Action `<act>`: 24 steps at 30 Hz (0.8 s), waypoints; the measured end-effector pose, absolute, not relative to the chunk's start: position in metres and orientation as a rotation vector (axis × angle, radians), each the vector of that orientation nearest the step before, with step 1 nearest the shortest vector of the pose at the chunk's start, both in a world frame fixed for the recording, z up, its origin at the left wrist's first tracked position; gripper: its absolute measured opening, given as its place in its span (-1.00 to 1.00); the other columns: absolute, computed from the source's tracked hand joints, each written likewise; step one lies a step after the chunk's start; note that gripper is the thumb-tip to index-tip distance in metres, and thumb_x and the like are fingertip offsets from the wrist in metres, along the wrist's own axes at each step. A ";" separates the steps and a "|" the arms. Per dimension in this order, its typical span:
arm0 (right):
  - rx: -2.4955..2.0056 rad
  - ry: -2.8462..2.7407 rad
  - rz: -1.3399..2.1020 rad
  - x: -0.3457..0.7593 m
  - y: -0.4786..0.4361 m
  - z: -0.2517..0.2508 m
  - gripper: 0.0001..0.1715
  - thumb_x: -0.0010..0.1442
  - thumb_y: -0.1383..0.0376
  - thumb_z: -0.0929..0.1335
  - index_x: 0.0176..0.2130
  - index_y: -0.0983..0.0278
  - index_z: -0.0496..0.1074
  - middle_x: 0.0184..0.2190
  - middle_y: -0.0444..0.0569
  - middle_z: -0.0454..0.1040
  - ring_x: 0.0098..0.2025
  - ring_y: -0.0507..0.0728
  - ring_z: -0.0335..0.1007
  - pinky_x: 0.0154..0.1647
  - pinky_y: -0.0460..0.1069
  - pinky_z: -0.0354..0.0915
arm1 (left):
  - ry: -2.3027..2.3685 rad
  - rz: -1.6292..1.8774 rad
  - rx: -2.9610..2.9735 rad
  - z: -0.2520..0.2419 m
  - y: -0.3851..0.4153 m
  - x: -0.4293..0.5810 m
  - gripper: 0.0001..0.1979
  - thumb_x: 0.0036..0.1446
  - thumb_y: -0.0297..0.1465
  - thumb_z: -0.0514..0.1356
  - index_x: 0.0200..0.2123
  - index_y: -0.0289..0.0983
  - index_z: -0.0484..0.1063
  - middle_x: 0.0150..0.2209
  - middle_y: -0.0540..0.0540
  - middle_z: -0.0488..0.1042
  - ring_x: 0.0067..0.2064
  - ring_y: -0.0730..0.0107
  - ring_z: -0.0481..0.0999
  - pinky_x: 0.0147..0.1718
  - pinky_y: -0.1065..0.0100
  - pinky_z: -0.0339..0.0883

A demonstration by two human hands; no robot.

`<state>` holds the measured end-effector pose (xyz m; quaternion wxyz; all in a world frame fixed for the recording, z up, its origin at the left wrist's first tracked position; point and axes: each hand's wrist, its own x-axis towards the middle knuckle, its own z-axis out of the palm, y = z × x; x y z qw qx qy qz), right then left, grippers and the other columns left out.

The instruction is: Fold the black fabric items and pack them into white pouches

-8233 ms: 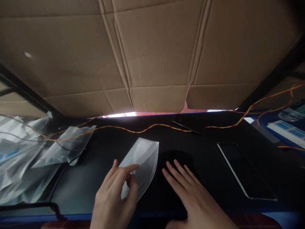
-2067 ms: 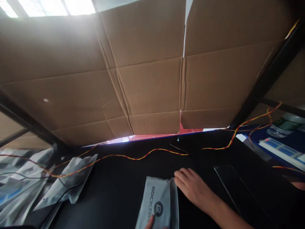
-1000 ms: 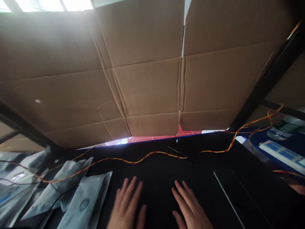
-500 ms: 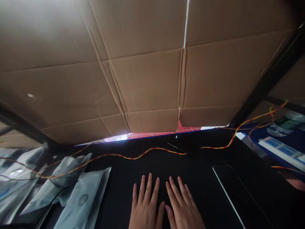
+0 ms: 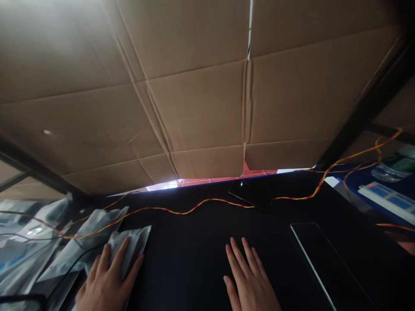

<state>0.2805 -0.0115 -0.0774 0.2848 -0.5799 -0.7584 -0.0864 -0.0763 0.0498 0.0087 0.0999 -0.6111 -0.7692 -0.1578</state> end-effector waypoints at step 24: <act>-1.664 -1.906 -0.013 0.288 -0.001 -0.050 -0.42 0.43 0.34 0.29 0.36 0.12 0.47 0.43 0.05 0.43 0.29 0.39 0.53 0.07 0.24 0.53 | -1.602 -0.161 -2.752 -0.007 0.036 0.080 -0.30 0.46 -0.18 0.18 0.57 0.15 0.08 0.63 -0.07 -0.02 0.61 -0.50 -0.06 0.31 -0.68 0.11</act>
